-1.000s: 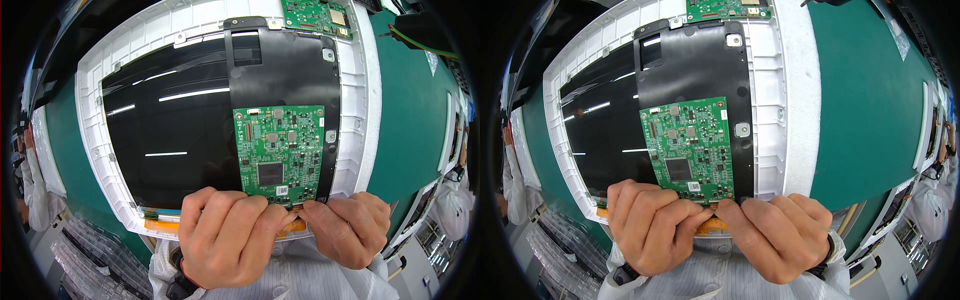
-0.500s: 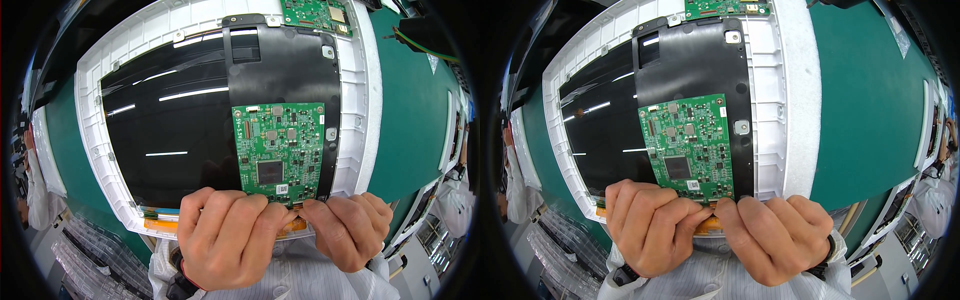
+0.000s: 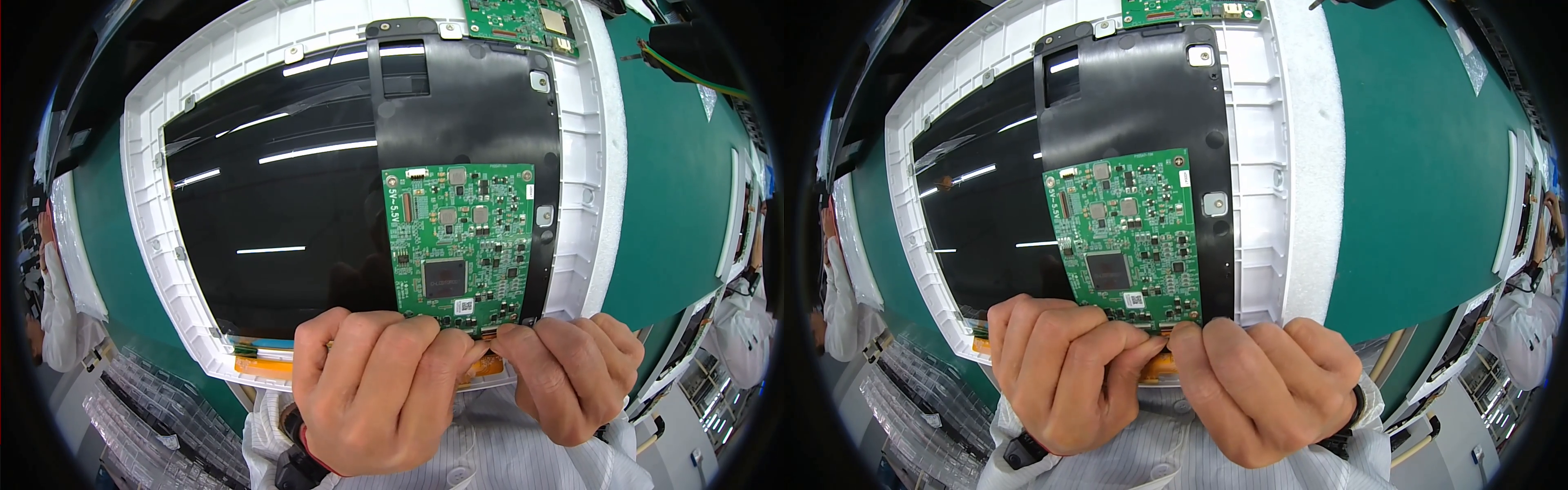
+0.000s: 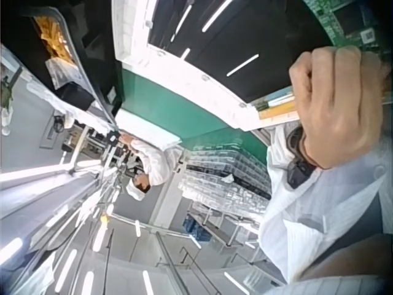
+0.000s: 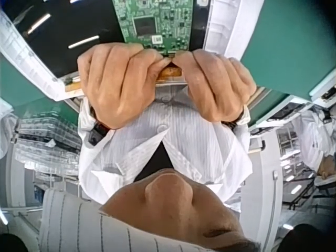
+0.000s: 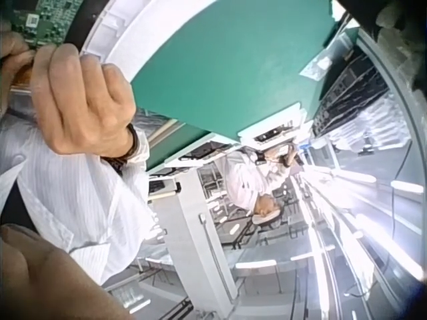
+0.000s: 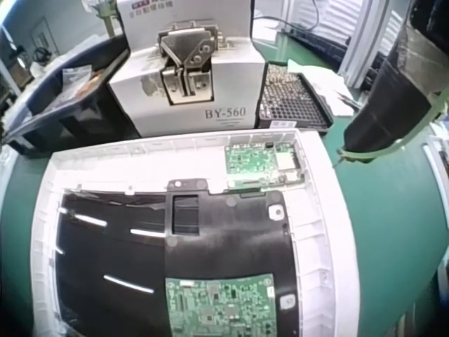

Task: The person connects ribbon cables to a circuit board on the back of a screen, then retrieves a larger ribbon cable from a tray and attaches it to the board before lifting the assembly.

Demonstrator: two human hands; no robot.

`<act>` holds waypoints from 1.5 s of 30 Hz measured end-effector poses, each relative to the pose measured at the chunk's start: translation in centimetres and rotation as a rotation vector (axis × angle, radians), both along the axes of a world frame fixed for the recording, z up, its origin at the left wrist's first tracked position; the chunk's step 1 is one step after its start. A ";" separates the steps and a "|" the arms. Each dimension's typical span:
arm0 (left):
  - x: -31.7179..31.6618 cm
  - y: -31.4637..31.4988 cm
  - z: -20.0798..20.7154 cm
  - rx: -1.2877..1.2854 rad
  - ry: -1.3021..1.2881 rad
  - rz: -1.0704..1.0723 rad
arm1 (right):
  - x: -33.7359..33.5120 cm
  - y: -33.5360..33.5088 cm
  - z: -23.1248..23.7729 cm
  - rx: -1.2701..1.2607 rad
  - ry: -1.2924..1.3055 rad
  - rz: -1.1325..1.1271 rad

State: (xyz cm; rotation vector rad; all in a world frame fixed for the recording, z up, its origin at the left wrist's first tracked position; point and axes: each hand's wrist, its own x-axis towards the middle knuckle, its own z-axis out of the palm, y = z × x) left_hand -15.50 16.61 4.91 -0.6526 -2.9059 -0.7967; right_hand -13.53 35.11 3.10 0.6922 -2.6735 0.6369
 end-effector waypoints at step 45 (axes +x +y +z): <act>0.3 0.1 -0.5 -0.012 0.074 0.031 | -0.9 -0.9 0.3 -0.111 -0.010 -0.040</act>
